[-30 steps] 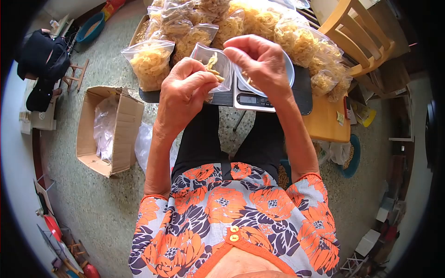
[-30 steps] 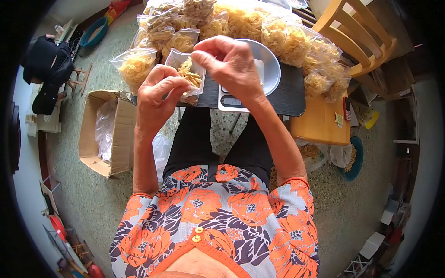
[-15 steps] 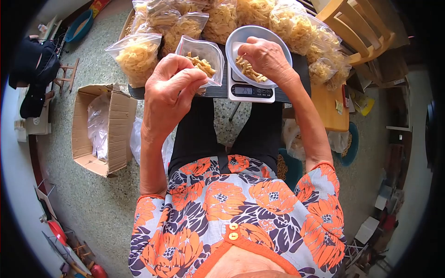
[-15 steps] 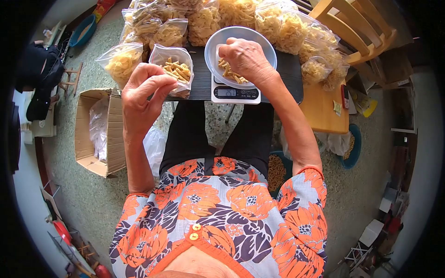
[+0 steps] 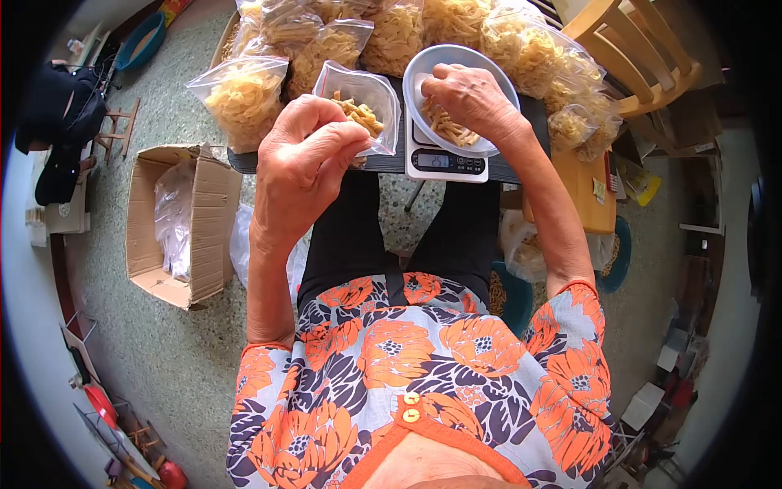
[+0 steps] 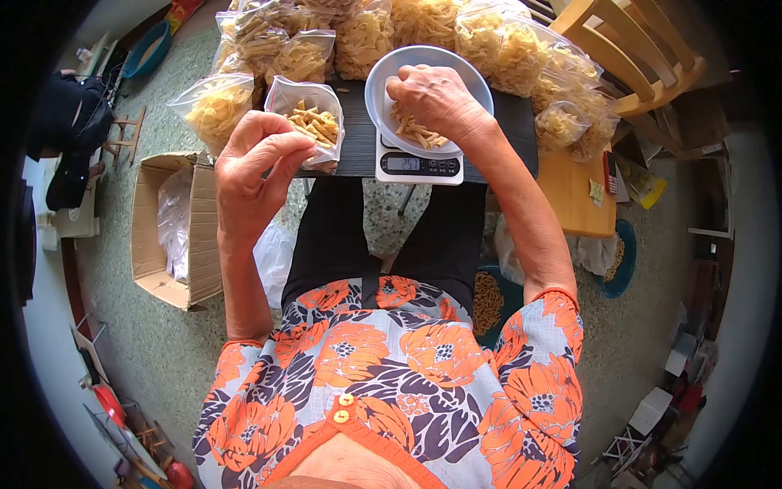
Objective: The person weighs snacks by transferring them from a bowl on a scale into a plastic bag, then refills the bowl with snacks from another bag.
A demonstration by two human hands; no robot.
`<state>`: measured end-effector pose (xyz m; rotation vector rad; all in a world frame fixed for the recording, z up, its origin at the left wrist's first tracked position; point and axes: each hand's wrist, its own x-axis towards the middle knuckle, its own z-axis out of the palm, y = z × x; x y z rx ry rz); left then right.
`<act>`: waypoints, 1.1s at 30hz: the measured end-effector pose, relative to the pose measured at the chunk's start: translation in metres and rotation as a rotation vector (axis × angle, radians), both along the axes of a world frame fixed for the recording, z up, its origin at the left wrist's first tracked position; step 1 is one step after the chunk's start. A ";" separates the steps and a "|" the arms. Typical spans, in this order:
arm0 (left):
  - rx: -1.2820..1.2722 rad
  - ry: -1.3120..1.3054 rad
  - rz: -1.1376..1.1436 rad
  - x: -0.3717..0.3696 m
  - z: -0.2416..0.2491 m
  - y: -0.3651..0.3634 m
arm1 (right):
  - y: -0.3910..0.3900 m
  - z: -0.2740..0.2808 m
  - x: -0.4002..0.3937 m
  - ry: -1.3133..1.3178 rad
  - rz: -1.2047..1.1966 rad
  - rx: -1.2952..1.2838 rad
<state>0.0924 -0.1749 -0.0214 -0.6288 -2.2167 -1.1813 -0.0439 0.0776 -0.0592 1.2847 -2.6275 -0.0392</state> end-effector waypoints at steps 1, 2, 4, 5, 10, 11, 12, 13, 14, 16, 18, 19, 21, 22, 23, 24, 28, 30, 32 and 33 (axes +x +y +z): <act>0.002 0.002 -0.002 0.000 0.000 0.000 | 0.000 0.001 -0.001 0.002 -0.002 0.002; 0.008 -0.009 -0.002 0.000 0.001 0.001 | 0.001 0.002 -0.003 -0.009 0.007 0.013; 0.015 -0.018 -0.003 0.000 0.000 0.001 | 0.002 0.003 -0.006 -0.019 0.016 0.025; 0.011 -0.007 -0.004 0.000 0.000 0.001 | 0.002 0.003 -0.007 -0.037 0.022 0.022; 0.005 -0.004 0.000 0.000 0.001 0.000 | 0.009 0.006 -0.010 -0.069 0.050 -0.003; 0.009 -0.009 0.001 0.000 0.002 0.001 | 0.012 0.006 -0.009 -0.108 0.028 -0.061; 0.013 -0.014 0.001 0.000 0.002 0.001 | 0.016 0.007 -0.008 -0.147 0.005 -0.119; 0.014 -0.013 0.000 0.000 0.001 0.002 | 0.018 0.010 -0.004 -0.146 0.004 -0.118; 0.017 -0.011 0.000 -0.001 0.000 0.002 | 0.021 0.014 0.002 -0.234 -0.063 -0.245; 0.022 -0.003 -0.008 0.000 0.000 0.004 | 0.026 0.016 0.008 -0.511 -0.219 -0.572; 0.039 -0.017 -0.002 0.001 0.000 0.006 | 0.030 0.015 0.011 -1.022 -0.248 -1.085; 0.039 -0.015 -0.001 0.001 0.000 0.006 | 0.028 0.028 0.021 -1.336 -0.283 -1.349; 0.031 0.009 0.029 0.000 -0.001 0.007 | 0.010 0.047 0.041 -1.364 -0.255 -1.414; 0.024 0.007 0.033 0.001 -0.002 0.008 | 0.000 0.053 0.049 -1.390 -0.229 -1.481; 0.011 0.008 0.040 0.001 -0.003 0.008 | -0.009 0.059 0.055 -1.355 -0.197 -1.451; -0.002 0.011 0.045 0.002 -0.004 0.009 | -0.017 0.064 0.060 -1.307 -0.156 -1.420; -0.005 0.022 0.038 0.000 -0.005 0.012 | -0.051 0.079 0.076 -0.925 -0.177 -1.211; -0.005 0.025 0.039 0.001 -0.005 0.011 | -0.055 0.072 0.073 -0.769 -0.185 -1.185; 0.009 0.024 0.055 0.002 -0.004 0.011 | -0.051 0.070 0.070 -0.629 -0.196 -1.222; 0.027 0.024 0.072 0.002 -0.004 0.011 | -0.044 0.068 0.068 -0.503 -0.260 -1.206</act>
